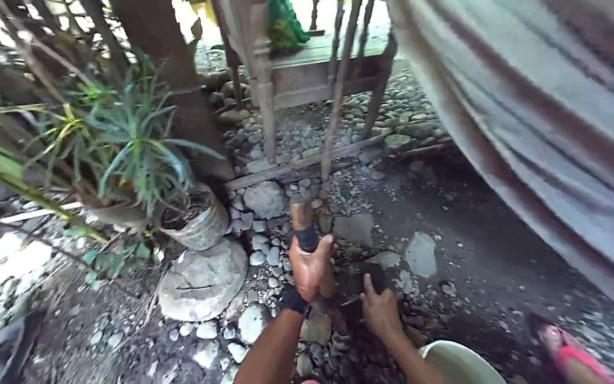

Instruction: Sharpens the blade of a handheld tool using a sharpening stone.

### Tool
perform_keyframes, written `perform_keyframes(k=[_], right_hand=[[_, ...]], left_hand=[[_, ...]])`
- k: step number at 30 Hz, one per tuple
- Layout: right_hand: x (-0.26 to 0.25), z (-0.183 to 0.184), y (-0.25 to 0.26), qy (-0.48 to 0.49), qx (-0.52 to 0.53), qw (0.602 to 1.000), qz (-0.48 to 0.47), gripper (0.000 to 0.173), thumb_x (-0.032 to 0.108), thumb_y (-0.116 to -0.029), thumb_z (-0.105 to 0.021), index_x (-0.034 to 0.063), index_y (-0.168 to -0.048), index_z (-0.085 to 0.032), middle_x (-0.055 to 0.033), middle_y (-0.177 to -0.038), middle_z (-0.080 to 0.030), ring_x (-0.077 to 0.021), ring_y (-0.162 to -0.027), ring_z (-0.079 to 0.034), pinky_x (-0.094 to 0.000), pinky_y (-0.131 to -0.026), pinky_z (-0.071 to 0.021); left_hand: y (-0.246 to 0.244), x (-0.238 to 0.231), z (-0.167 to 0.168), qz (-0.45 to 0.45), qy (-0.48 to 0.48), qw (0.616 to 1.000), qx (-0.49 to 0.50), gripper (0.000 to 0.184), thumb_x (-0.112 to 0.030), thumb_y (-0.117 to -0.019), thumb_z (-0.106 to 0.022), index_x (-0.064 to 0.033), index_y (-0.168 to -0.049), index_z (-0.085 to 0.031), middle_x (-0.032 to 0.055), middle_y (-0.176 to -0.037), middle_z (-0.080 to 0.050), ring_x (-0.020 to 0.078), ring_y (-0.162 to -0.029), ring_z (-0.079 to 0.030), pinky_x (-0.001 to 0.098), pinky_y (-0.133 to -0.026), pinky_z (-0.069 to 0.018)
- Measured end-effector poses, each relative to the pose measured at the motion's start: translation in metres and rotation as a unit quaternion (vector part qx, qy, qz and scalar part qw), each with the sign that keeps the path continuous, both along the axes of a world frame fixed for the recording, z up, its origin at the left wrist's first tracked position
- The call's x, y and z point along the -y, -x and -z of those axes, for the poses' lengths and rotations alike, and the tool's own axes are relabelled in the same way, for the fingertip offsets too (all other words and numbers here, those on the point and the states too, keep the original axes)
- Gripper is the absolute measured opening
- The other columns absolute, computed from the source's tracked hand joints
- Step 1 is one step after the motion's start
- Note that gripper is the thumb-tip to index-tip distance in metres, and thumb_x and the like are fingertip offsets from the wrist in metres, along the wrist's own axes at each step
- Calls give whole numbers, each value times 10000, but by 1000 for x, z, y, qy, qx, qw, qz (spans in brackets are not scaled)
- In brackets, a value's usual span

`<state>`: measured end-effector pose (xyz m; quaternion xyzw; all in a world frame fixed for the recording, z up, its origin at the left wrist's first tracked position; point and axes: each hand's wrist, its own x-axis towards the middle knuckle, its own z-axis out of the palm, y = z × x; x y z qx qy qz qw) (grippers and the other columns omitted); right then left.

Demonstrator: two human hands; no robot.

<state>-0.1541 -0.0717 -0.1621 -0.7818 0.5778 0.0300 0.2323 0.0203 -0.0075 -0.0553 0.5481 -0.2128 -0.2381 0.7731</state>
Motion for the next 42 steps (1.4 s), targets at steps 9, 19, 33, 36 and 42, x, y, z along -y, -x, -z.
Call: perform_keyframes(k=[9,19,33,36,42], right_hand=[[26,-6,-5,-58,-25,997,54,604,262,-1108,-424,165,-1659,-197,-402,-1536,-339,-548,-1381,-431,-557,-1131,-407],[27,-4,0,-78,-49,996,1,597,263,-1121,-378,187,-1668,-152,-407,-1536,-320,-554,-1362,-444,-560,-1094,-450],[35,-3,3,-95,-41,994,33,604,296,-1120,-382,211,-1669,-147,-390,-1544,-320,-519,-1388,-431,-525,-1129,-420],[-2,3,23,-88,-26,994,-66,596,259,-1105,-431,201,-1659,-219,-420,-1500,-347,-568,-1340,-450,-566,-1072,-468],[50,-1,8,-102,-7,993,53,593,288,-1117,-389,198,-1664,-178,-383,-1553,-331,-520,-1365,-464,-537,-1124,-418]], left_hand=[[-4,0,9,-19,-13,999,37,267,-18,-863,-733,63,-1061,-573,7,-715,-670,68,-582,-655,247,-591,-593],[-22,1,31,-35,30,998,34,197,23,-862,-689,-9,-1007,-559,-40,-654,-665,72,-554,-667,244,-580,-609],[-22,-1,36,-34,65,996,56,200,24,-861,-675,-19,-1009,-549,-50,-677,-671,73,-568,-672,245,-596,-617],[-25,2,38,-26,72,996,52,190,31,-868,-657,-23,-1011,-545,-52,-677,-670,70,-573,-673,242,-602,-618],[-33,-4,45,-27,77,996,38,195,36,-859,-644,-35,-1006,-537,-46,-659,-667,86,-556,-670,257,-589,-618]])
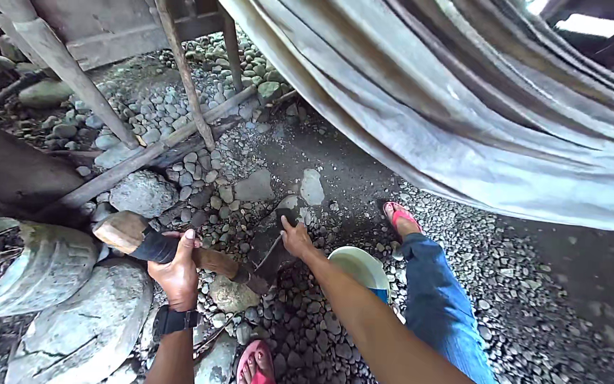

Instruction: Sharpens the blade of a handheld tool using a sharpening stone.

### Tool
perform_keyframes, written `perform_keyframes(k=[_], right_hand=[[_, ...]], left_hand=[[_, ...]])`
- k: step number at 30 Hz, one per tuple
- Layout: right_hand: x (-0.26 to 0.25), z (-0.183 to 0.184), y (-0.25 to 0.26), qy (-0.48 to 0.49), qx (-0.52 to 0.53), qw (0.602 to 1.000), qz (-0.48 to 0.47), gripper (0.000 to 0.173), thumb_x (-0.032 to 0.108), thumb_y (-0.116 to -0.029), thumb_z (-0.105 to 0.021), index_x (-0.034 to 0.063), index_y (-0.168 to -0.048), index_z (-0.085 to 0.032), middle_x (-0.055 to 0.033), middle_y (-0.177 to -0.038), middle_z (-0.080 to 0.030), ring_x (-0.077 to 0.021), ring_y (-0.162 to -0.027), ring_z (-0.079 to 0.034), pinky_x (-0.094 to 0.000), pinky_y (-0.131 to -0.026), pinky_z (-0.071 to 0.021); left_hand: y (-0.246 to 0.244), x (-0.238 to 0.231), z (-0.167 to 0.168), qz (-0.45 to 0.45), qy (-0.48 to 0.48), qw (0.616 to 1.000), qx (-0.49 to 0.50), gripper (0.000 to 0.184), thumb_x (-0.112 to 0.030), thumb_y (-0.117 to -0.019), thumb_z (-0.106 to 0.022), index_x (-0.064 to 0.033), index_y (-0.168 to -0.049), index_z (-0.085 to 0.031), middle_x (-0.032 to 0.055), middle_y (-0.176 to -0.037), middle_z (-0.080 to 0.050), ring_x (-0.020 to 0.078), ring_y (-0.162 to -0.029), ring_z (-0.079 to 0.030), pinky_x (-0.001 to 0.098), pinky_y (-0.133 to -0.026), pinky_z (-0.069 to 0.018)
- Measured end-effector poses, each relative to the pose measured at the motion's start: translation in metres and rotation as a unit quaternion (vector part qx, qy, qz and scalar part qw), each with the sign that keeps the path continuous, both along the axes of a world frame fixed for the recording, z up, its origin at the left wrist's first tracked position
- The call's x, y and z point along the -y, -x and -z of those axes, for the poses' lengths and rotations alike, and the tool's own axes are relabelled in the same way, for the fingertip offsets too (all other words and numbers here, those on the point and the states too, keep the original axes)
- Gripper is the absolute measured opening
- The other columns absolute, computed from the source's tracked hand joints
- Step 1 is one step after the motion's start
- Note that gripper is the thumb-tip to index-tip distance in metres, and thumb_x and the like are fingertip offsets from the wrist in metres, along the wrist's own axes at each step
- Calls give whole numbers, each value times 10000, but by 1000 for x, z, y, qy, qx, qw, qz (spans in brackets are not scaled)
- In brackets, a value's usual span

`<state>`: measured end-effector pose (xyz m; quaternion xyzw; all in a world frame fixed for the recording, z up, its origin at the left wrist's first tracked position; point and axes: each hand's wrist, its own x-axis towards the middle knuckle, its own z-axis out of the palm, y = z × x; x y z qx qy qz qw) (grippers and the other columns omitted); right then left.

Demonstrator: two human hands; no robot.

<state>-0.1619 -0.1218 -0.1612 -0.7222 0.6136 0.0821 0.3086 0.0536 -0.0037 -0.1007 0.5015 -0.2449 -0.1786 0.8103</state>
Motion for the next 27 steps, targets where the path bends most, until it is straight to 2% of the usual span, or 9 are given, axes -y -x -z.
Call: perform_keyframes(k=[2,6,8,12,15,17,23,25,27], right_hand=[[-2,-1,0,4,-4,1000,-4,595,290,-1118,-386,197,-1665,-172,-383,-1553,-326,-517,-1379,-448,-536,-1130,-412],[-36,7,19,15,-10,989,-147,598,262,-1106,-438,210,-1660,-218,-419,-1489,-353,-565,-1343,-442,-561,-1074,-464],[-24,5,16,16,-5,991,-133,593,256,-1107,-428,202,-1659,-219,-421,-1497,-348,-560,-1350,-441,-550,-1090,-451],[1,-1,-2,-2,-15,999,-30,586,295,-1122,-380,212,-1665,-175,-383,-1565,-299,-519,-1396,-423,-522,-1139,-405],[-36,-1,13,3,-17,991,-135,600,241,-1105,-423,188,-1661,-206,-422,-1520,-319,-570,-1371,-418,-584,-1086,-454],[-53,2,19,-5,-22,981,-192,604,230,-1105,-438,206,-1662,-207,-416,-1508,-327,-576,-1357,-418,-588,-1056,-469],[-2,-7,-15,-11,-54,996,-66,608,284,-1121,-382,197,-1670,-136,-389,-1561,-288,-531,-1411,-390,-532,-1149,-389],[-24,-5,-7,2,-34,994,-104,612,239,-1112,-403,178,-1668,-156,-419,-1539,-296,-572,-1385,-401,-576,-1109,-430],[-58,1,6,-10,-10,982,-187,611,208,-1103,-434,183,-1664,-192,-428,-1519,-312,-597,-1369,-404,-616,-1057,-468]], left_hand=[[0,1,-1,-5,-5,1000,-4,185,41,-863,-634,-37,-1001,-538,-52,-652,-662,78,-551,-665,247,-580,-612],[-3,2,0,4,-1,1000,-5,192,31,-862,-632,-46,-1005,-531,-55,-654,-661,79,-551,-663,247,-582,-612],[-3,1,2,7,6,1000,-6,182,33,-864,-630,-48,-998,-538,-52,-654,-664,83,-552,-663,250,-580,-611],[2,-2,-2,0,5,1000,0,193,40,-860,-638,-43,-1001,-536,-54,-661,-666,77,-562,-669,247,-590,-614],[7,-1,-7,-1,-3,1000,9,211,38,-855,-659,-37,-1010,-536,-68,-677,-671,56,-573,-670,228,-598,-613],[7,1,-7,2,-2,1000,12,210,26,-851,-666,-39,-1005,-541,-67,-688,-674,55,-582,-672,227,-597,-611],[8,-4,-9,5,-9,1000,23,200,25,-852,-661,-33,-1005,-546,-65,-678,-671,60,-583,-672,238,-613,-614],[9,-4,-11,-3,-22,1000,21,195,24,-858,-663,-31,-1006,-549,-73,-678,-668,47,-584,-669,221,-610,-609],[9,-2,-11,-8,-29,999,15,191,20,-862,-669,-29,-1007,-554,-72,-677,-667,46,-577,-669,219,-594,-607]])
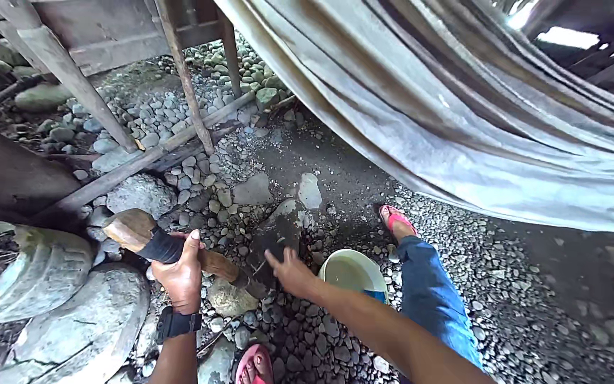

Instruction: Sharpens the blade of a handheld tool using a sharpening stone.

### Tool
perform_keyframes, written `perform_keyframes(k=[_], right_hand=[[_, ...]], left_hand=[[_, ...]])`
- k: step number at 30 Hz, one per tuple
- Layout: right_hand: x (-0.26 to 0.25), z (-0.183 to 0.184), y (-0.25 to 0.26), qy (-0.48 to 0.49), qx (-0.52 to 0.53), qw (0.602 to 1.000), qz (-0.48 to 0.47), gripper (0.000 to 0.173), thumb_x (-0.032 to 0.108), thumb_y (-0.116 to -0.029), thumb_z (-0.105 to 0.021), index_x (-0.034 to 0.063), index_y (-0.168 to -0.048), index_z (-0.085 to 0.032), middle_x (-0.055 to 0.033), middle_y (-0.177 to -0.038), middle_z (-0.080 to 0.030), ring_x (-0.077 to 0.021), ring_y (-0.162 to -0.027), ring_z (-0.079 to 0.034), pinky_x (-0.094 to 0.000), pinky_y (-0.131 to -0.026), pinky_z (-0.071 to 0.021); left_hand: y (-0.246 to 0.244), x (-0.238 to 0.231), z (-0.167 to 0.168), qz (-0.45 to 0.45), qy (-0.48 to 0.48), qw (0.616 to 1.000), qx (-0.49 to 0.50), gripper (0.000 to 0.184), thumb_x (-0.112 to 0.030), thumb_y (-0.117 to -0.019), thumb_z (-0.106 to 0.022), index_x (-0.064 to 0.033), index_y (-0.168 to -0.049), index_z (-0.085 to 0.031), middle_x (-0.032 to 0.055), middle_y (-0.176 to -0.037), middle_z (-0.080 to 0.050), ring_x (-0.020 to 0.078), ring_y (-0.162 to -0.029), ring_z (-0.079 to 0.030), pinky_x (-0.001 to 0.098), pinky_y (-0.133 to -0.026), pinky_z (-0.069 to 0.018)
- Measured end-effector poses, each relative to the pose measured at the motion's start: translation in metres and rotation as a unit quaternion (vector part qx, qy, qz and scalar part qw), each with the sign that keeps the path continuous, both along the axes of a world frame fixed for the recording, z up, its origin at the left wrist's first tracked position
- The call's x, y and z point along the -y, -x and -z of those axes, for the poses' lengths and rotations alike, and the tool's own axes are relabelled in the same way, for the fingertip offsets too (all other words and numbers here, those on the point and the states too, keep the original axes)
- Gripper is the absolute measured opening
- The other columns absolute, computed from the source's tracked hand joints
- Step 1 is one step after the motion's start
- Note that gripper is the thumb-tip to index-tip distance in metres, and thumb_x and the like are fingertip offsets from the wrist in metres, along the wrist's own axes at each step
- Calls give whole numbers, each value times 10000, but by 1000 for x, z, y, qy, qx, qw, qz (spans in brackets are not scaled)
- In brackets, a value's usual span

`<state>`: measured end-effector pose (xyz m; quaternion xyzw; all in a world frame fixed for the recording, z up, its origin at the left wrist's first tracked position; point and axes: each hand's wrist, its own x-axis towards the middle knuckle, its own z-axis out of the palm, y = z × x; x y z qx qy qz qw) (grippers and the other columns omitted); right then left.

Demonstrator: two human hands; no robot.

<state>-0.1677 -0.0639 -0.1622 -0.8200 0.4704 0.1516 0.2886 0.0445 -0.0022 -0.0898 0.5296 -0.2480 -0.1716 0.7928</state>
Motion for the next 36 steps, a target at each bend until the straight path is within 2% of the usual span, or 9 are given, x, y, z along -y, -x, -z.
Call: perform_keyframes(k=[3,8,11,14,19,22,25,31,36], right_hand=[[3,2,-3,3,0,1000,-21,609,212,-1105,-435,209,-1665,-193,-413,-1526,-316,-586,-1370,-406,-615,-1045,-473],[54,-12,-34,36,-21,993,112,600,245,-1107,-415,186,-1662,-194,-380,-1585,-269,-552,-1425,-371,-589,-1117,-421],[6,-11,-19,24,19,999,24,612,183,-1088,-462,166,-1654,-230,-425,-1549,-291,-604,-1391,-384,-656,-1063,-453],[-8,8,-8,40,22,999,-22,584,239,-1104,-435,210,-1654,-243,-409,-1528,-340,-585,-1374,-416,-639,-1022,-477],[38,-6,-32,54,-19,990,132,571,292,-1122,-391,190,-1657,-221,-355,-1561,-327,-523,-1411,-405,-558,-1097,-448],[4,-5,-18,47,17,996,80,590,285,-1115,-413,144,-1654,-221,-393,-1539,-346,-556,-1389,-426,-593,-1079,-462],[-16,12,-4,40,35,999,11,583,289,-1110,-431,179,-1652,-250,-394,-1520,-365,-565,-1366,-441,-610,-1034,-487],[27,-4,-32,29,1,991,129,577,285,-1120,-397,161,-1655,-219,-357,-1565,-320,-527,-1429,-377,-560,-1118,-428],[-24,14,-4,35,63,997,10,555,283,-1110,-425,196,-1642,-291,-397,-1495,-391,-564,-1339,-468,-611,-1000,-512]], left_hand=[[-2,3,1,5,12,1000,-4,205,28,-854,-669,-34,-1008,-549,-66,-682,-670,52,-576,-669,224,-588,-607],[0,-1,-8,4,1,1000,0,216,12,-841,-685,-1,-1022,-568,-59,-677,-673,54,-568,-667,233,-584,-609],[1,1,-9,-5,-19,1000,-16,216,-2,-845,-693,-3,-1027,-577,-64,-670,-663,38,-558,-657,216,-571,-599],[2,1,-4,-10,-10,1000,-19,233,-13,-828,-697,-9,-1023,-570,-75,-673,-660,27,-561,-655,207,-577,-597],[11,-3,-14,-12,-20,1000,-21,225,10,-825,-691,1,-1015,-571,-76,-662,-649,18,-553,-649,192,-577,-589],[10,-2,-12,-15,-25,999,-27,239,7,-834,-702,5,-1031,-567,-69,-661,-650,26,-549,-654,202,-570,-595],[8,-2,-7,-15,-16,999,-27,207,33,-846,-673,-3,-1018,-562,-78,-665,-651,22,-555,-653,202,-583,-598],[14,-4,-14,-11,-20,1000,-7,214,26,-833,-679,-21,-1009,-567,-95,-661,-651,7,-559,-653,192,-583,-595],[11,-3,-10,-17,-16,1000,-16,217,61,-851,-677,-13,-1018,-561,-86,-658,-651,17,-551,-654,197,-572,-599]])
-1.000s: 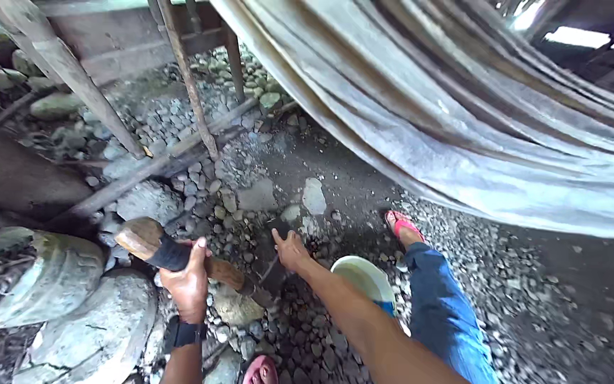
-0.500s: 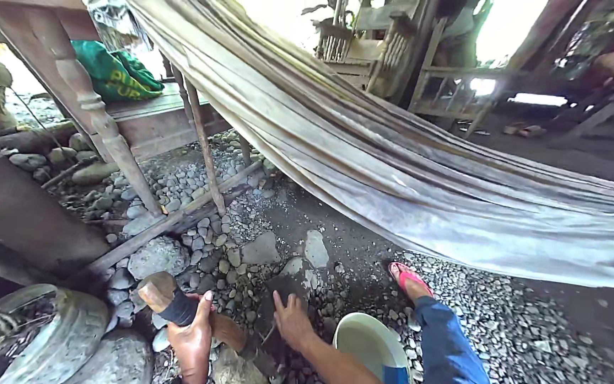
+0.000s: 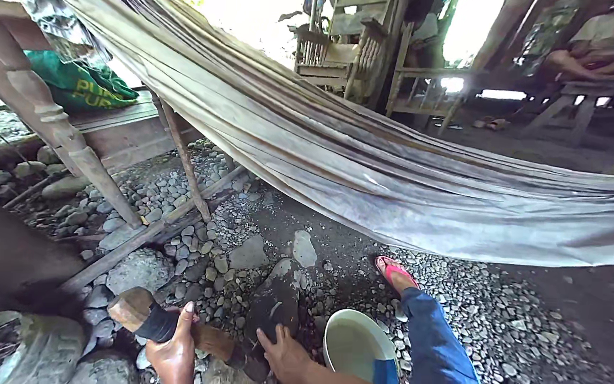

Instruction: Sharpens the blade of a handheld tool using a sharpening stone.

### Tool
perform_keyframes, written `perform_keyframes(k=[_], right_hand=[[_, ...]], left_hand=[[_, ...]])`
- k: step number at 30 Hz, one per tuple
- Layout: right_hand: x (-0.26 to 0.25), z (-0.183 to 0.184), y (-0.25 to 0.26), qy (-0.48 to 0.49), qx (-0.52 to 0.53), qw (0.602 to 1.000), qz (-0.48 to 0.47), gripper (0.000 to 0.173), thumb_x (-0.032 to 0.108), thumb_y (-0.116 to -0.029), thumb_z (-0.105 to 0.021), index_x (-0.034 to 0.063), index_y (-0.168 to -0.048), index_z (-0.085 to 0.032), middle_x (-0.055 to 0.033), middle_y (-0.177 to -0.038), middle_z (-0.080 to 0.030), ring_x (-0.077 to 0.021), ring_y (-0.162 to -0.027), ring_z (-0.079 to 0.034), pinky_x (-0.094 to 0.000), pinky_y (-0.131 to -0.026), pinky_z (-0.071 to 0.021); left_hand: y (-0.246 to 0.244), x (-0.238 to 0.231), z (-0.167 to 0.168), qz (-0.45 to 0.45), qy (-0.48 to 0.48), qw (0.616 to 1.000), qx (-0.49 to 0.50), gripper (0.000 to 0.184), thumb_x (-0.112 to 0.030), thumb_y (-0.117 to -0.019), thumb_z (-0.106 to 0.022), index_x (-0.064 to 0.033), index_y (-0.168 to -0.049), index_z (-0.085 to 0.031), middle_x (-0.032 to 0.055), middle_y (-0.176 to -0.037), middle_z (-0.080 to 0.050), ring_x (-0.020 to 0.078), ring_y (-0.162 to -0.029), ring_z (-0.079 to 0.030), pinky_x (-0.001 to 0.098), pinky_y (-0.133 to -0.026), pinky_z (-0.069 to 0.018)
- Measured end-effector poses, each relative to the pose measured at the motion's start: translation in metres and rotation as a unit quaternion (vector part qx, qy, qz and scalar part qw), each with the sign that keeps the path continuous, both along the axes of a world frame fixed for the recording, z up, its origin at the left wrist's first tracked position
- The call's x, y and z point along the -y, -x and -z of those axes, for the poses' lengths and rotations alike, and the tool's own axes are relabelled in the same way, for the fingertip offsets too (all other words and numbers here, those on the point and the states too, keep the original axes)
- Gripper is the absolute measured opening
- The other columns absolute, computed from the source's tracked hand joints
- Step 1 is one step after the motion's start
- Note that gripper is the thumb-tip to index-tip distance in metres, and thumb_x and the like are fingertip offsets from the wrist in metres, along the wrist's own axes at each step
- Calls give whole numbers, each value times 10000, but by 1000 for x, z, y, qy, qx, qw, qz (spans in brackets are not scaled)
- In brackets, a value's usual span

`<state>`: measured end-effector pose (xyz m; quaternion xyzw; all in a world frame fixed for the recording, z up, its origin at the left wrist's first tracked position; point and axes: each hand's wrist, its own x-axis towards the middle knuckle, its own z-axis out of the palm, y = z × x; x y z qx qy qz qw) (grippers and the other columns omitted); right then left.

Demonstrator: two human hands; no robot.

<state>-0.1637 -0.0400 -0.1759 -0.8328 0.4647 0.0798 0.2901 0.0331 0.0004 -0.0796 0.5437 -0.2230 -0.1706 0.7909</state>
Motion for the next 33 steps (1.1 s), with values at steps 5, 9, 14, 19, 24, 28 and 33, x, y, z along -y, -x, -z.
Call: perform_keyframes(k=[5,9,14,19,24,28,33], right_hand=[[64,-19,-22,-17,-56,993,100,560,268,-1119,-391,182,-1652,-240,-360,-1570,-313,-536,-1429,-373,-587,-1103,-434],[30,-21,-14,-7,-23,999,49,556,236,-1111,-411,167,-1644,-269,-396,-1521,-358,-569,-1379,-422,-615,-1046,-480],[27,-9,-5,-13,-29,999,6,563,264,-1112,-414,220,-1651,-257,-381,-1521,-362,-555,-1385,-420,-621,-1022,-491],[44,-28,-22,-12,-31,995,99,571,256,-1111,-419,163,-1649,-253,-364,-1565,-325,-539,-1424,-386,-595,-1097,-445],[9,-13,6,7,-1,1000,-11,528,259,-1110,-417,213,-1629,-330,-398,-1494,-395,-568,-1329,-476,-625,-996,-510],[56,-15,-9,-22,-35,994,99,573,257,-1109,-418,219,-1654,-243,-366,-1565,-316,-544,-1410,-395,-605,-1094,-441],[15,-11,-3,-36,-9,999,36,598,196,-1100,-438,180,-1657,-221,-392,-1540,-324,-567,-1398,-393,-617,-1053,-471]], left_hand=[[5,0,-9,18,-1,1000,14,224,53,-841,-662,-19,-1024,-555,-88,-676,-659,18,-566,-661,203,-588,-605],[-1,2,-7,16,3,1000,16,221,61,-855,-672,-23,-1025,-558,-91,-667,-662,18,-559,-661,203,-576,-603],[4,0,-7,32,9,999,23,240,50,-826,-679,-32,-1019,-561,-106,-689,-662,11,-579,-663,202,-598,-609],[7,-6,-18,51,-13,998,32,214,52,-859,-674,7,-1034,-558,-84,-692,-666,14,-588,-665,218,-611,-609],[4,-5,-8,43,-9,999,30,238,36,-855,-690,9,-1050,-556,-81,-709,-669,15,-600,-669,221,-620,-615],[12,-4,-8,46,1,998,39,234,37,-838,-690,-18,-1026,-562,-101,-703,-672,11,-596,-673,212,-609,-614],[6,-3,-3,26,5,999,40,195,72,-858,-656,-19,-1007,-568,-87,-657,-672,18,-565,-669,203,-589,-607]])
